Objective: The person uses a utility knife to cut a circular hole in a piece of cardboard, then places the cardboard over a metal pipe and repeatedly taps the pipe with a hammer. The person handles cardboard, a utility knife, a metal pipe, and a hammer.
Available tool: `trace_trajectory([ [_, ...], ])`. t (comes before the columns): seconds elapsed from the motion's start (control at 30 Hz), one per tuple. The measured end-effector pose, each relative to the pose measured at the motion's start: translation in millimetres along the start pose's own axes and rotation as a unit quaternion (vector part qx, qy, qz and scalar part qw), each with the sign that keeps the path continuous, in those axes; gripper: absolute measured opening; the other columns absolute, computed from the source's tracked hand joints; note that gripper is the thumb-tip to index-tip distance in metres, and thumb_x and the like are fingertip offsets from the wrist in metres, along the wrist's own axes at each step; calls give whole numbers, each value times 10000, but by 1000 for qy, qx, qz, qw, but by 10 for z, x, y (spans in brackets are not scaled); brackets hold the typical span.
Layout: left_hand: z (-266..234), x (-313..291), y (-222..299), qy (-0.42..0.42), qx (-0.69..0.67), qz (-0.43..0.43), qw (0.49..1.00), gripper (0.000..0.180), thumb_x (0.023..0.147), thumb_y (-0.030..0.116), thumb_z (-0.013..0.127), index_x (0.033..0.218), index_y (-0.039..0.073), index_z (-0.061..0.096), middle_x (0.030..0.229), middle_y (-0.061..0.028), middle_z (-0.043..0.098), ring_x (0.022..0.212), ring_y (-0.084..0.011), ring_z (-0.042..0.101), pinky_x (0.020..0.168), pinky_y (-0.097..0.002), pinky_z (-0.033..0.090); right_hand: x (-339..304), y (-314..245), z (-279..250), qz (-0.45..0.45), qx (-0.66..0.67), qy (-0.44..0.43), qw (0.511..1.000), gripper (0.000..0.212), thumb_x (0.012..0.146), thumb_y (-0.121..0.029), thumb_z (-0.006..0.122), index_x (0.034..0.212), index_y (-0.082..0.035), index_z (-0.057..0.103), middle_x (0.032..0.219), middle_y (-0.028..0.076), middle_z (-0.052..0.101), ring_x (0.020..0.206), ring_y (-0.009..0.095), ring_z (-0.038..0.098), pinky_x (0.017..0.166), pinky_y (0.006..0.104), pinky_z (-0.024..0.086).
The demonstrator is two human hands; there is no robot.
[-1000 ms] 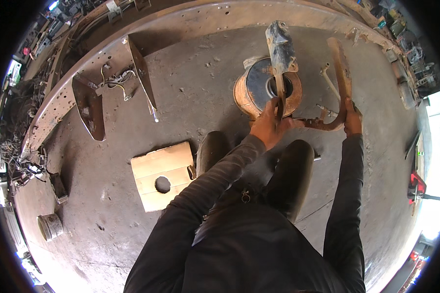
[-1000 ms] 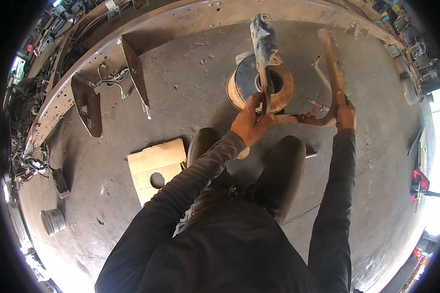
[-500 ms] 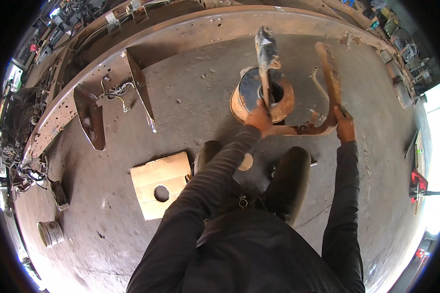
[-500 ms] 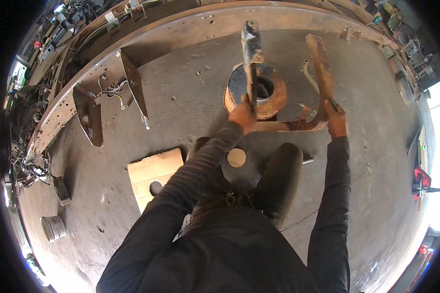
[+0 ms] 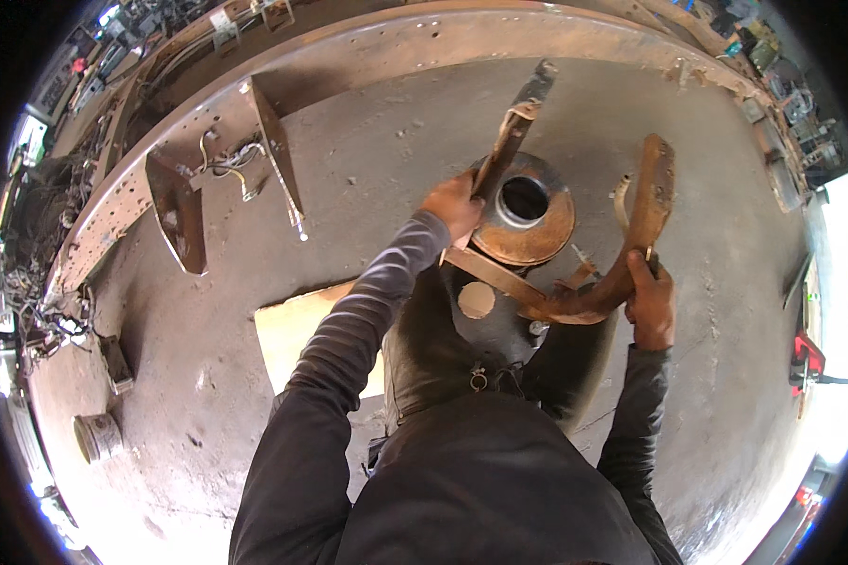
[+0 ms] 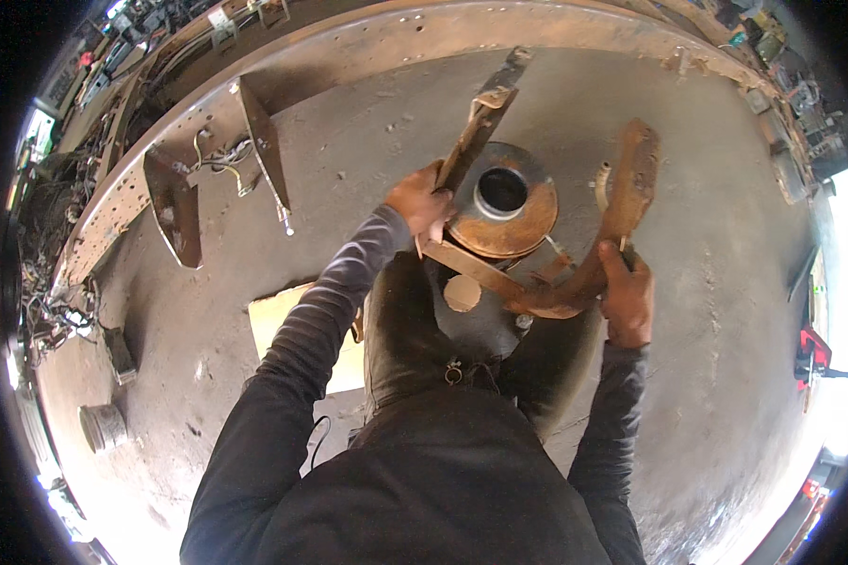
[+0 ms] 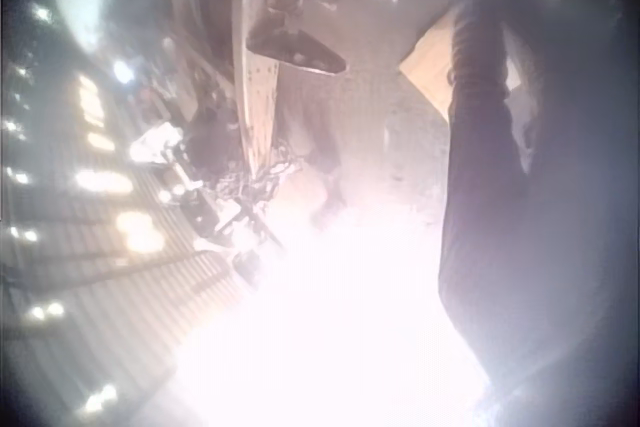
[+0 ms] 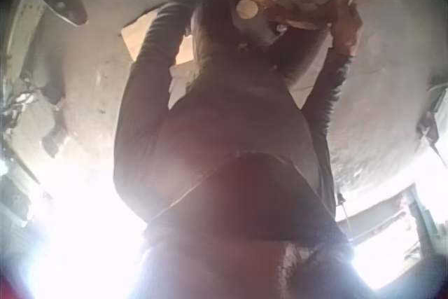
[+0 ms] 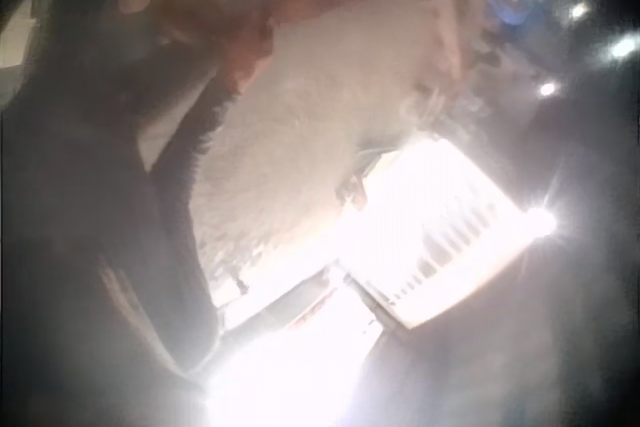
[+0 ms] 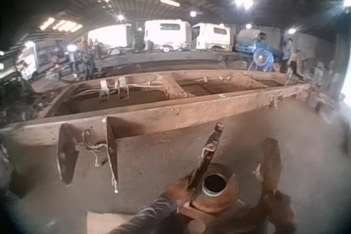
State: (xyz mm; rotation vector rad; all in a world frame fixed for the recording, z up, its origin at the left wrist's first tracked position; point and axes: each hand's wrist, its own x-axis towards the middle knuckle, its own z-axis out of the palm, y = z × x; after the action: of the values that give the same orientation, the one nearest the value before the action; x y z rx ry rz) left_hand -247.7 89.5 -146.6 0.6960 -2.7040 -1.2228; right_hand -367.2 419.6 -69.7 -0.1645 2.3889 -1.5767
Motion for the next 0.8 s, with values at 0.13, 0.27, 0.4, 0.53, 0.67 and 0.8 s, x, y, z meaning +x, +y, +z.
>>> trace_trajectory([
  [0.13,156,-81,-51,38,-38,25,998,669,925,316,708,1492,49,475,1240,-297,688,1167,-460,676,999,-525,532,50,112,-25,7,15,-8,1000,336,1007,-419,724,1011,-94,641,619,-63,464,430,51,367,388,268,256],
  [0.27,61,-334,-153,46,-67,8,997,815,909,382,753,1574,90,385,1422,-278,618,1270,-409,651,1055,-471,528,77,79,-60,-7,-40,-1,999,388,1028,-473,679,994,-89,631,638,-51,473,442,59,378,404,271,279],
  [0.4,-130,-889,-931,97,-130,-77,984,741,907,328,771,1529,64,466,1408,-238,646,1255,-337,672,1046,-437,539,216,379,-361,-28,-83,92,992,423,1029,-522,648,960,-106,618,704,-36,503,500,53,393,436,266,286],
  [0.53,55,-1929,-2436,189,-89,-232,950,622,870,318,751,1418,70,594,1312,-213,707,1216,-371,685,1044,-468,536,-62,226,-672,-47,-53,129,989,371,1062,-459,565,914,-121,603,733,-31,465,545,63,348,494,264,274],
  [0.67,684,-2984,-3190,107,21,-451,886,518,856,309,745,1323,115,633,1147,-179,769,1093,-405,725,973,-500,563,-362,-104,-699,-102,-168,135,971,414,1083,-438,496,829,-116,553,698,-24,401,575,98,323,579,302,290],
  [0.8,1387,-3280,-3094,69,19,-461,885,664,791,382,826,1371,149,602,1217,-177,747,1171,-376,696,1016,-493,550,-434,-286,-542,-210,-265,80,938,468,1117,-380,393,746,-103,461,676,3,340,621,145,326,647,349,305],
])
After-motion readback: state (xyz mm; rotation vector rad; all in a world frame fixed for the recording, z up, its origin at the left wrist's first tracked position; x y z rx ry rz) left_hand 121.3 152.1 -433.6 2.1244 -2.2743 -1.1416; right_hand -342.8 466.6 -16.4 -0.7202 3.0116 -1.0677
